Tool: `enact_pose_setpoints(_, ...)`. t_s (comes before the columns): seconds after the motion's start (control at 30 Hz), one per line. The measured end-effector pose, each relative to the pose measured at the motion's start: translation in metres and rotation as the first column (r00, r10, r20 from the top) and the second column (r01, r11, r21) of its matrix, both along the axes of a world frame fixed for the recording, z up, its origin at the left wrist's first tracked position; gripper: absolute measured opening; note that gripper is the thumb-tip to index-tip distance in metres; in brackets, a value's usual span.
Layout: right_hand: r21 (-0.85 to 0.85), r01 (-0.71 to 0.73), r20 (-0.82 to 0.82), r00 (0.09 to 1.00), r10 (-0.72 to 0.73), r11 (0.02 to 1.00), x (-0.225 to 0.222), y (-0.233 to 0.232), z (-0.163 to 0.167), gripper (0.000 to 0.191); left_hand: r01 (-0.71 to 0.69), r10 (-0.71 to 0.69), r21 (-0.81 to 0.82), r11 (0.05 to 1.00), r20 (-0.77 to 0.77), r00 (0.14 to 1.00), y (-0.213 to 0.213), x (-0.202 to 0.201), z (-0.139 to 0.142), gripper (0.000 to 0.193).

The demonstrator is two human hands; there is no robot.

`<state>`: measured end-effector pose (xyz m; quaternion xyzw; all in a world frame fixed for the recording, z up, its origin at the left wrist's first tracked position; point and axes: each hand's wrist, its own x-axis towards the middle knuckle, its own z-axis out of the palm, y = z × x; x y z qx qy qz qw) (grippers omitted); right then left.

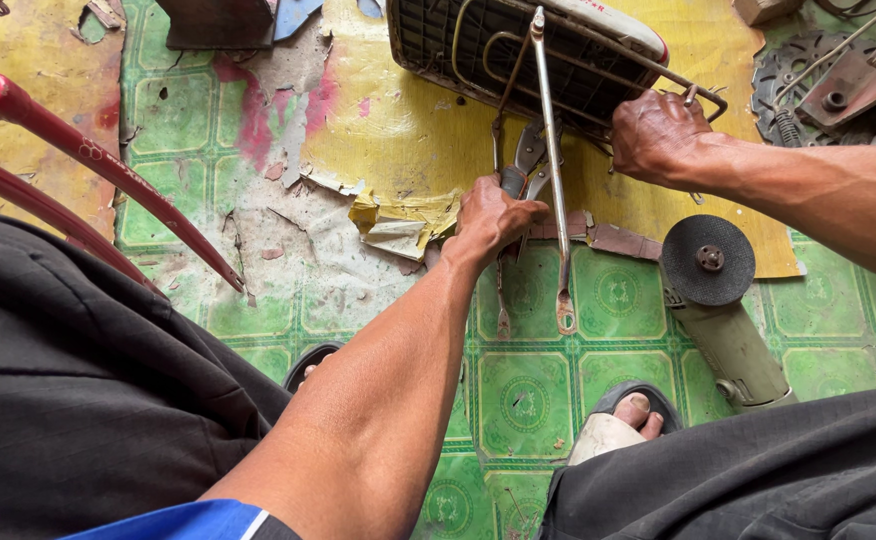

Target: The person uses locking pliers and a wrench to clamp a metal rod attached to a plastic base, then uses an angle grinder to cut the rod, producing sparks. After cutting, the person removes the pliers and wrench, inspects the cut, and flips the plastic base over.

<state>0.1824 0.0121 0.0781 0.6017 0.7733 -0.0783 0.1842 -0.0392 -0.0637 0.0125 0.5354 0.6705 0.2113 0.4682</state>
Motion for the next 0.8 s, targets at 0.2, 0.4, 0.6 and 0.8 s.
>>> enact_pose_setpoints(0.2,0.034,-0.099,-0.114,0.988,0.102,0.994,0.007,-0.001,-0.009,0.040,0.006,-0.006,0.014,1.000,0.004,1.000,0.000,0.000,-0.004,0.065)
enact_pose_setpoints(0.4,0.033,-0.054,0.028,0.998,0.053,0.998,0.005,0.005,-0.018,0.057,0.010,-0.010,0.006,1.000,-0.003,1.000,0.001,0.000,-0.005,0.066)
enact_pose_setpoints(0.6,-0.010,-0.038,0.077,0.996,0.039,0.999,0.001,0.003,-0.021,0.066,-0.006,0.006,0.001,1.000,-0.026,1.000,-0.001,0.000,-0.004,0.066)
enact_pose_setpoints(0.8,0.123,-0.027,-0.097,0.994,0.039,0.992,0.003,0.013,-0.036,0.046,0.020,-0.021,-0.021,1.000,-0.073,0.997,0.006,0.001,-0.022,0.070)
